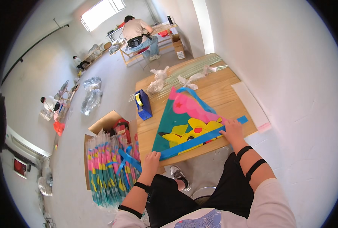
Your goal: The recorder is assembling a colorful kite by attaching a wooden support rod and securing it with tape and blue ribbons.
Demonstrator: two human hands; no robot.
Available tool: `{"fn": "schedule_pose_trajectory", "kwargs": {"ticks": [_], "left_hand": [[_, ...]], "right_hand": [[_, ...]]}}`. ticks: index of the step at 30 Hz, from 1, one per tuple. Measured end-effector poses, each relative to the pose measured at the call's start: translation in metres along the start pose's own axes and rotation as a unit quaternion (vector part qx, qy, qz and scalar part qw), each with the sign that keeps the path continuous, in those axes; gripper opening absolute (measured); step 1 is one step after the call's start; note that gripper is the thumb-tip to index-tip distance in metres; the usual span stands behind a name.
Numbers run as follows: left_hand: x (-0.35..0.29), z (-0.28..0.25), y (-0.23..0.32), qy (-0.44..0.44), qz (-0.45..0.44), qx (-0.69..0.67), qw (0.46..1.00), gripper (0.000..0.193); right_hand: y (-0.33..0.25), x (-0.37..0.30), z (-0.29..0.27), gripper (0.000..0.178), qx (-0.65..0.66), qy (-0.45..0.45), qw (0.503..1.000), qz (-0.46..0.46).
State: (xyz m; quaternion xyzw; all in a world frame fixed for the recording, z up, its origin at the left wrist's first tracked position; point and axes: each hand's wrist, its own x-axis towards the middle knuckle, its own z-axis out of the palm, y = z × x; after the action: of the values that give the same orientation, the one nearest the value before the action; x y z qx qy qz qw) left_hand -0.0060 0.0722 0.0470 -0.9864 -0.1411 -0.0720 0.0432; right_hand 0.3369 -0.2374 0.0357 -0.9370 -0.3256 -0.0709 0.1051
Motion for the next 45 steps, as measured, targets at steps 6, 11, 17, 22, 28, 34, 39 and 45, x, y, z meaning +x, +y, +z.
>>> {"fn": "schedule_pose_trajectory", "kwargs": {"ticks": [6, 11, 17, 22, 28, 34, 39, 45], "left_hand": [[0.030, -0.018, 0.035, -0.060, -0.099, 0.017, 0.993, 0.012], [0.066, -0.001, 0.129, 0.054, 0.041, -0.109, 0.992, 0.044], [0.100, 0.020, 0.218, 0.125, 0.097, -0.144, 0.977, 0.068], [0.122, 0.022, 0.242, 0.081, 0.113, -0.112, 0.984, 0.071], [0.132, 0.012, 0.243, 0.010, 0.093, -0.144, 0.985, 0.079], [0.125, 0.016, 0.244, 0.039, 0.065, -0.151, 0.986, 0.082], [0.126, 0.014, 0.246, 0.004, 0.078, -0.138, 0.987, 0.083], [0.120, 0.024, 0.238, 0.022, 0.104, -0.123, 0.987, 0.081]], "right_hand": [[0.008, -0.001, 0.002, 0.050, 0.013, 0.021, 1.000, -0.009], [0.004, -0.002, 0.001, 0.052, 0.010, -0.005, 1.000, -0.004], [0.004, -0.004, 0.007, 0.048, 0.011, 0.061, 0.998, -0.016], [0.009, -0.005, 0.009, 0.050, 0.009, 0.059, 0.998, -0.019], [0.026, 0.000, -0.004, 0.039, 0.135, 0.077, 0.987, 0.038], [0.088, -0.007, -0.012, 0.040, 0.180, 0.187, 0.951, 0.170], [0.115, -0.001, -0.003, 0.034, 0.191, 0.048, 0.959, 0.206], [0.083, -0.019, -0.018, 0.025, 0.495, -0.166, 0.789, 0.323]]}}
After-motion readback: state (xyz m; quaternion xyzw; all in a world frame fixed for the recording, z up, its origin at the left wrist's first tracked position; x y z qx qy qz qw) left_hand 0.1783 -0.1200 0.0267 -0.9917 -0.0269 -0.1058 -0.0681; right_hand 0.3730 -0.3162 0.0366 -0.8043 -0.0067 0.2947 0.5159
